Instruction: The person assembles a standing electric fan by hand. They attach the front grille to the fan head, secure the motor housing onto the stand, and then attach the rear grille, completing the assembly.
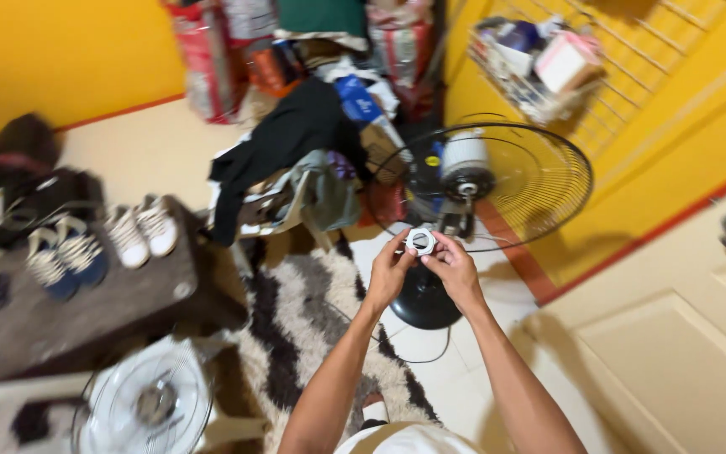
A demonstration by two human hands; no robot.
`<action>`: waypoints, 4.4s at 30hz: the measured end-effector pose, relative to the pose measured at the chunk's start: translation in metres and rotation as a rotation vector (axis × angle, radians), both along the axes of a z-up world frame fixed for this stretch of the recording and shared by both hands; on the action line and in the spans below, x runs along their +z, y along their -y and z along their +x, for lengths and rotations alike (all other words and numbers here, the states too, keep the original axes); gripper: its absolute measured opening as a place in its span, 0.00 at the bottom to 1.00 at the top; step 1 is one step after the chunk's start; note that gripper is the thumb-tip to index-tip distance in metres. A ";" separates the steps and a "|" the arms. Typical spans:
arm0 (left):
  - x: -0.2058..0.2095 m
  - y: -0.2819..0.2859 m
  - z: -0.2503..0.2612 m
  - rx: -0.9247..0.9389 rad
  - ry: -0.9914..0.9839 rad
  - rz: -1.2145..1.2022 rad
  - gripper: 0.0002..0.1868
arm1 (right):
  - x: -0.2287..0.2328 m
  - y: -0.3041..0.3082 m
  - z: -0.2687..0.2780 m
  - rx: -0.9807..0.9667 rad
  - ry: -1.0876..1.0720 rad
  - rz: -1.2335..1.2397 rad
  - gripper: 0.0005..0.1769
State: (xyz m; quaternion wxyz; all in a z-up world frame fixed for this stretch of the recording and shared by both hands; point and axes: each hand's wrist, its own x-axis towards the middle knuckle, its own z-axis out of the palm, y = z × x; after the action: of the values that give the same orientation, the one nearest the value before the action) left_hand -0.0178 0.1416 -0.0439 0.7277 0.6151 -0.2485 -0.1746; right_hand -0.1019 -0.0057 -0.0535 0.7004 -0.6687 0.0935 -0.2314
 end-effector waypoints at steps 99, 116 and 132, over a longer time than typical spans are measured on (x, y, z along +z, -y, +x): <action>-0.296 -0.598 0.316 0.999 0.006 1.081 0.38 | -0.276 -0.523 0.497 0.857 0.036 -0.876 0.35; -0.042 -0.619 0.112 0.978 0.170 1.076 0.34 | -0.023 -0.466 0.278 0.538 0.158 -1.017 0.34; 0.018 -0.355 0.080 0.486 0.611 0.719 0.30 | 0.059 -0.234 0.057 0.037 -0.042 -1.026 0.28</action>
State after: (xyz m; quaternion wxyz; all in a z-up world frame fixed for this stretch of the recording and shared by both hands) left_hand 0.0624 0.4962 -0.0261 0.3850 0.8883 -0.2240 0.1118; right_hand -0.0453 0.2283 0.0050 0.2843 -0.9323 -0.0298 -0.2214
